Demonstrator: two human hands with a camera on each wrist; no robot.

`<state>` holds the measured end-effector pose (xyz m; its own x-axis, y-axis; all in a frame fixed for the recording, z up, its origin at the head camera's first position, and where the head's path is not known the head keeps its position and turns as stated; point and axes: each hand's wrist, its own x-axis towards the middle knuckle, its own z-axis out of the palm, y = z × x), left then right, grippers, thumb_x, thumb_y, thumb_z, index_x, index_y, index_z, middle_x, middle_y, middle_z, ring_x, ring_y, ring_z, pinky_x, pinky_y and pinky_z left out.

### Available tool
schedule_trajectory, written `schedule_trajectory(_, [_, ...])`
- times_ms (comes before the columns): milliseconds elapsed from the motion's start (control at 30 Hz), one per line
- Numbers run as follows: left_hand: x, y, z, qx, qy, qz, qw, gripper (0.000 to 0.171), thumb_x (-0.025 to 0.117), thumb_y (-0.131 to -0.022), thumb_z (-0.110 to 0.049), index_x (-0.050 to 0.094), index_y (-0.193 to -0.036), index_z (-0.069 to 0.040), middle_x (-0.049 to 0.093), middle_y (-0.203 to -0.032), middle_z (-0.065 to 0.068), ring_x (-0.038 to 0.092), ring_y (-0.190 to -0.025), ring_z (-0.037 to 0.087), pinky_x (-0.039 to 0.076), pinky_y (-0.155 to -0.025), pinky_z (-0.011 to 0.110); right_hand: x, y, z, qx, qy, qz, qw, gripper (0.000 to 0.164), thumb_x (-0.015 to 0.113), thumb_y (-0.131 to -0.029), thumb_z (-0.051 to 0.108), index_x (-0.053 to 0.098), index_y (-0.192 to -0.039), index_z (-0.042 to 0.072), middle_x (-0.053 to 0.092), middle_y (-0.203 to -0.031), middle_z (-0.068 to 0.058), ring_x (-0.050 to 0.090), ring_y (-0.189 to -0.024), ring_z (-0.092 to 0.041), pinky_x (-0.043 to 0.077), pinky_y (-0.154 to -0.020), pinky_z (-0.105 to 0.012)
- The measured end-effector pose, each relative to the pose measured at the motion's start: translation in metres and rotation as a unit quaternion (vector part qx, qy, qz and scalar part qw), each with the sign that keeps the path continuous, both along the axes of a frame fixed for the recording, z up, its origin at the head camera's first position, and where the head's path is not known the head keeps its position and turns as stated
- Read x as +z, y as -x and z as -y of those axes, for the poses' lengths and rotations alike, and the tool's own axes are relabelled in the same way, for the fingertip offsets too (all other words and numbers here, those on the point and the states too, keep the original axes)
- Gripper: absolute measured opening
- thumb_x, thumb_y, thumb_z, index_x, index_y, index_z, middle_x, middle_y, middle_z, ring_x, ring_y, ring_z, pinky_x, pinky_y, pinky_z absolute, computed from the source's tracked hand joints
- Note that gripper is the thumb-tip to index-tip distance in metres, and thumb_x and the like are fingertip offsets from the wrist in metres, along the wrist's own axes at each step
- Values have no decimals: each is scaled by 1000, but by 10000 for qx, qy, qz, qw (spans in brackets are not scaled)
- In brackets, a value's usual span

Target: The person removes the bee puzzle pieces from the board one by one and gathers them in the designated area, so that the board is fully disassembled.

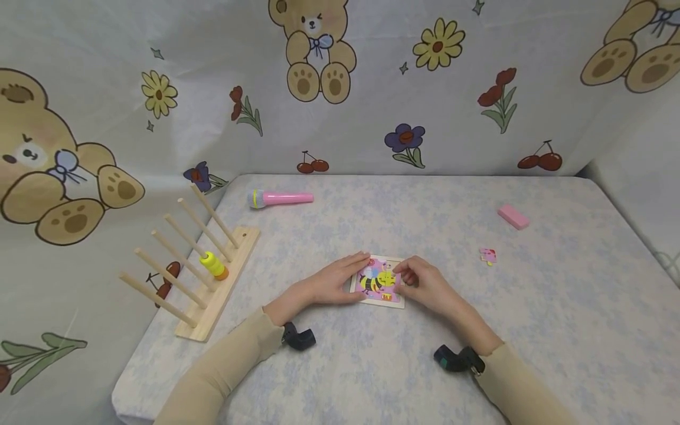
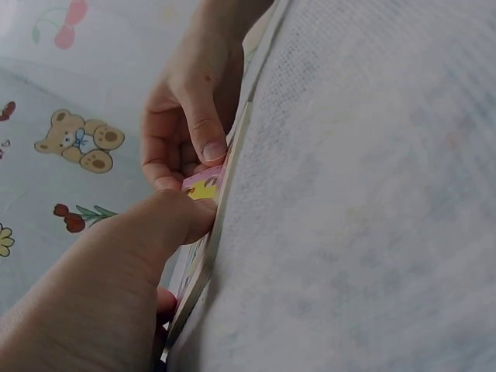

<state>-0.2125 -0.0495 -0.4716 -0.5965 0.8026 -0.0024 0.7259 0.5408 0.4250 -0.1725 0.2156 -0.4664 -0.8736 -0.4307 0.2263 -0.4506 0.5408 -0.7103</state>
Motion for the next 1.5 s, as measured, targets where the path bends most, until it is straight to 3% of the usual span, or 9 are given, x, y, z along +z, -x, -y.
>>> schedule_trajectory(800, [-1, 1, -1, 33, 17, 63, 10000, 83, 57, -89, -49, 22, -150, -3, 16, -156, 6, 7, -142, 16, 9, -112, 27, 1, -1, 1, -332, 244, 472, 9980, 14, 66, -89, 6, 62, -102, 6, 61, -83, 0, 55, -72, -14, 47, -61, -23])
schedule_trajectory(1200, [0, 2, -1, 57, -10, 26, 10000, 82, 56, -90, -48, 23, -149, -4, 16, -156, 6, 9, -142, 17, 11, -113, 30, 1, 2, -1, -156, -32, 269, 9995, 23, 72, -83, 5, 63, -105, 6, 58, -81, 2, 53, -70, -13, 47, -61, -23])
schedule_trajectory(1500, [0, 1, -1, 70, 69, 89, 9999, 83, 56, -90, -49, 21, -150, -5, 15, -156, 5, 7, -142, 17, 10, -113, 30, -3, 2, -1, -394, 276, 408, 9980, 17, 67, -88, 7, 61, -104, 5, 62, -83, -1, 55, -71, -13, 46, -61, -23])
